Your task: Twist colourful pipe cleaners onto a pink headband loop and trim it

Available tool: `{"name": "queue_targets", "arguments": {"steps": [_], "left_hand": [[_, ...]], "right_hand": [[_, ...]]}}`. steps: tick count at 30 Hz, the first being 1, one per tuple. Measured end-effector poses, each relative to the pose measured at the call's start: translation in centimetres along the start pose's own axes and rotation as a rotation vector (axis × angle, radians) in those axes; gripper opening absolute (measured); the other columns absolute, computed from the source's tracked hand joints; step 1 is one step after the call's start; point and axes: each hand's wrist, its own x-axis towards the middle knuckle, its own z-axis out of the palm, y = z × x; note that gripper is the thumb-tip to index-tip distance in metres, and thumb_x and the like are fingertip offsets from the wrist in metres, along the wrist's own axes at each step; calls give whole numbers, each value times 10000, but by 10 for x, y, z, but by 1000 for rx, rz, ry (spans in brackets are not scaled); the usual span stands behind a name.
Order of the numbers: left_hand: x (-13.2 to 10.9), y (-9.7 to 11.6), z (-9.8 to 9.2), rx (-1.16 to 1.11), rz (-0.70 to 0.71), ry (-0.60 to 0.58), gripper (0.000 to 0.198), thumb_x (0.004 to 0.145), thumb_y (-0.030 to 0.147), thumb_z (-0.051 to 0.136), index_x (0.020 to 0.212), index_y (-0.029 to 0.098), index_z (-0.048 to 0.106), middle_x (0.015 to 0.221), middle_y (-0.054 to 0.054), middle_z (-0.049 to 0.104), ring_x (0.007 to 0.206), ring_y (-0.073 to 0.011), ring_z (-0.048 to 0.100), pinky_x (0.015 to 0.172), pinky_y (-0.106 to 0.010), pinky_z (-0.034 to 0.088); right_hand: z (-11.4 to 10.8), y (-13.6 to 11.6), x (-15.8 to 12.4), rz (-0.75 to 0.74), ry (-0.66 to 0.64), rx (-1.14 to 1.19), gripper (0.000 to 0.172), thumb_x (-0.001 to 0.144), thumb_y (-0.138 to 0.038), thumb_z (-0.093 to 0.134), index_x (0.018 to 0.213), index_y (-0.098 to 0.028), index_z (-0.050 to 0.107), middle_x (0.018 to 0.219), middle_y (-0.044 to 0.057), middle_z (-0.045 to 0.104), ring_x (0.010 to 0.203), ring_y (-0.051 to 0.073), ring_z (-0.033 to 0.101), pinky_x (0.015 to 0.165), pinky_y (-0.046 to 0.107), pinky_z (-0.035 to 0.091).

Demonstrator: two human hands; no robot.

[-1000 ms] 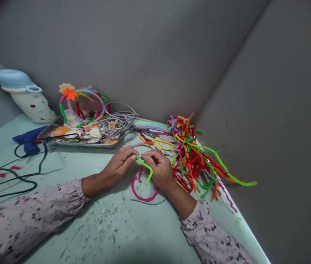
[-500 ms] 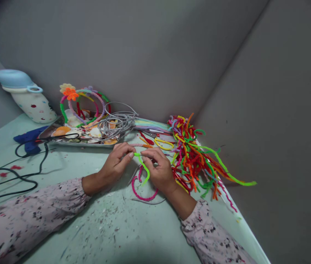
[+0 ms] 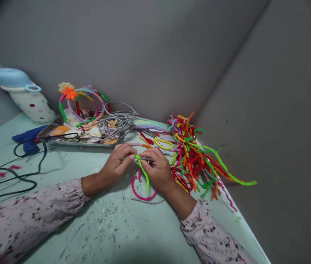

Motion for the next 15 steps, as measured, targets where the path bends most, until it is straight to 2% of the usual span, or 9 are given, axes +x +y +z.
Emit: {"name": "queue_targets", "arguments": {"steps": [15], "left_hand": [[0, 0, 0, 12, 24, 2, 170, 922, 220, 413, 847, 180, 561, 838, -18, 597, 837, -174, 531, 845, -347, 350]], "right_hand": [[0, 7, -1, 0, 13, 42, 97, 819, -178, 651, 894, -239, 660, 902, 30, 644, 871, 180, 617, 767, 329, 506]]}}
